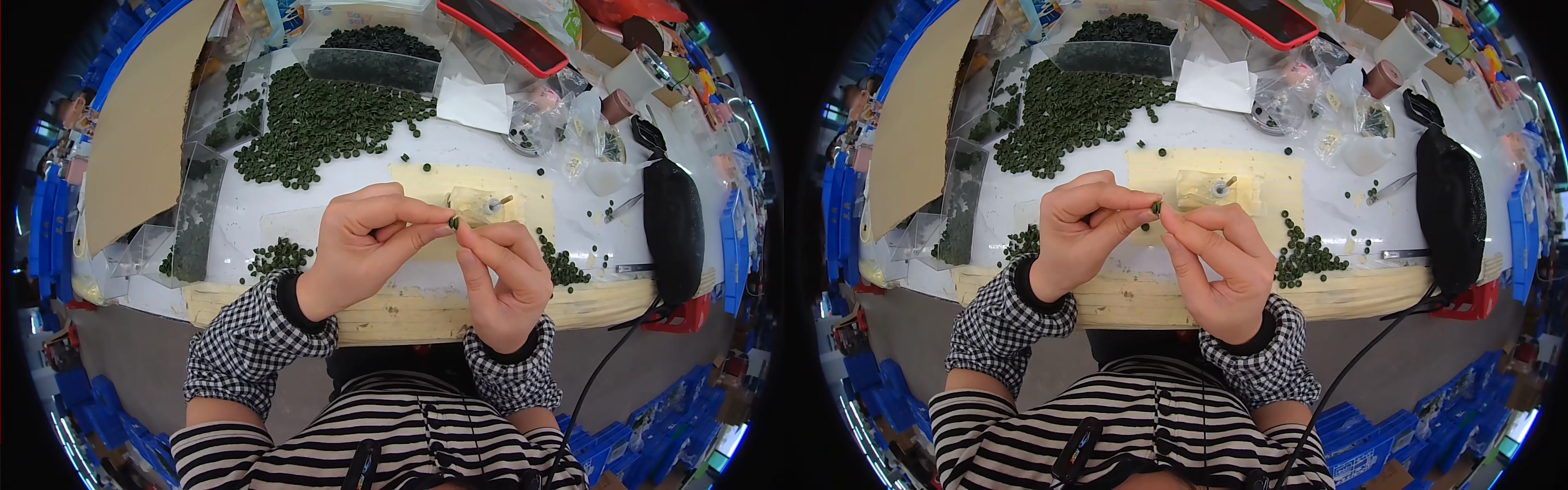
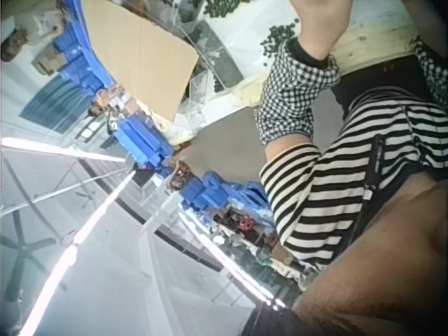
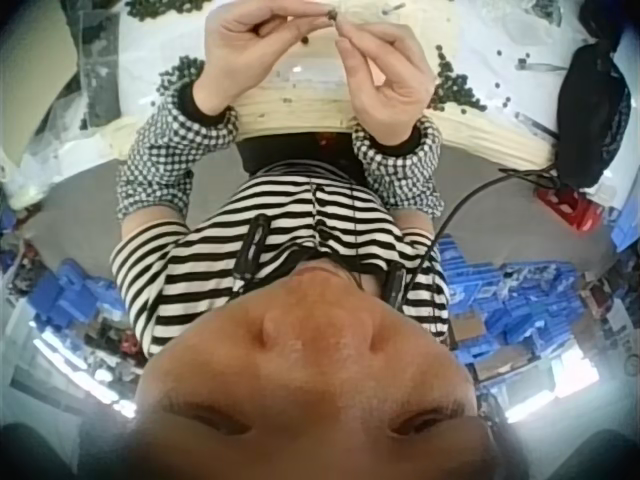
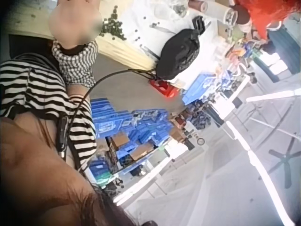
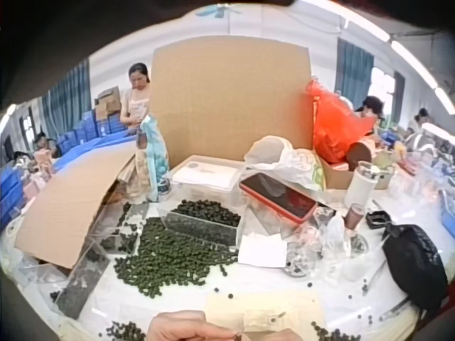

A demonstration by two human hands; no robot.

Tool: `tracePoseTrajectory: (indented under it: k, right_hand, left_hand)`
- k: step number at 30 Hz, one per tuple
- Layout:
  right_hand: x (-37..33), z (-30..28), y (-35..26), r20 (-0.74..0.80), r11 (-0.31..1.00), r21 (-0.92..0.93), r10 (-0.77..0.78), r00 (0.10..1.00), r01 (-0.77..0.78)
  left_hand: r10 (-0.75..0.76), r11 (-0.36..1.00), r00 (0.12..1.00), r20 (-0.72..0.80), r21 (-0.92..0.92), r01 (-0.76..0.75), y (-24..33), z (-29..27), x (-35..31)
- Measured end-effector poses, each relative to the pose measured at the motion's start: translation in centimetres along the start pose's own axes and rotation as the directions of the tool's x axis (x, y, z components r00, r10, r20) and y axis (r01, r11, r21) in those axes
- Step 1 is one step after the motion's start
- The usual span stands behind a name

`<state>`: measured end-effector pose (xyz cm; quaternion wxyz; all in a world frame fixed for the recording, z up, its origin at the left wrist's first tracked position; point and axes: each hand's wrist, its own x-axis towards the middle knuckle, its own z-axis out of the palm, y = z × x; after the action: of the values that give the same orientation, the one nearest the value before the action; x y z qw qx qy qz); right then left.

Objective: Assembling small green plastic components into a fixture on a workbench.

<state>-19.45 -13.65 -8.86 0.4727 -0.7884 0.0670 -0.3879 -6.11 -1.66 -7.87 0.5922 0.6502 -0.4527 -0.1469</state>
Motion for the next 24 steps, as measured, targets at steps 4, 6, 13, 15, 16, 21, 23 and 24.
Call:
tracePoseTrajectory:
  k: [4,6,13,15,16,21,23,24]
  right_hand:
    - [0.1,-0.1,0.0,0.01,1.0,-0.015,-0.005,1.0,0.005]
    - [0.0,-0.1,0.0,0.016,1.0,-0.014,-0.001,1.0,0.001]
    - [0.0,0.1,-0.1,0.004,1.0,-0.022,-0.001,1.0,0.001]
    - [0.1,0.0,0.0,-0.034,0.998,-0.06,0.013,0.999,-0.015]
    - [0.1,0.0,0.0,-0.054,0.997,-0.079,0.02,0.998,-0.024]
    - [-0.1,-0.7,0.0,-0.167,0.99,-0.115,0.061,0.984,-0.08]
    - [-0.2,-1.1,0.1,-0.196,0.986,-0.143,0.06,0.979,-0.089]
    - [-0.2,-1.4,0.2,-0.228,0.984,-0.152,0.061,0.972,-0.097]
  left_hand:
    - [0.034,0.998,0.999,-0.006,0.054,-0.033,0.2,-0.1,0.1]
    - [0.053,0.995,0.999,-0.003,0.081,-0.052,0.4,-0.2,0.1]
    - [0.03,0.996,1.0,0.0,0.086,-0.03,0.6,-0.4,0.3]
    - [-0.018,0.996,0.999,0.049,0.086,0.014,0.8,-0.5,0.8]
    - [-0.037,0.995,0.995,0.09,0.097,0.028,0.8,-0.7,1.2]
    - [-0.168,0.932,0.939,0.299,0.359,0.052,-0.1,-1.7,1.1]
    - [-0.148,0.9,0.936,0.319,0.436,-0.006,-0.5,-1.7,1.0]
    - [-0.224,0.893,0.918,0.329,0.446,0.058,-0.2,-1.8,1.2]
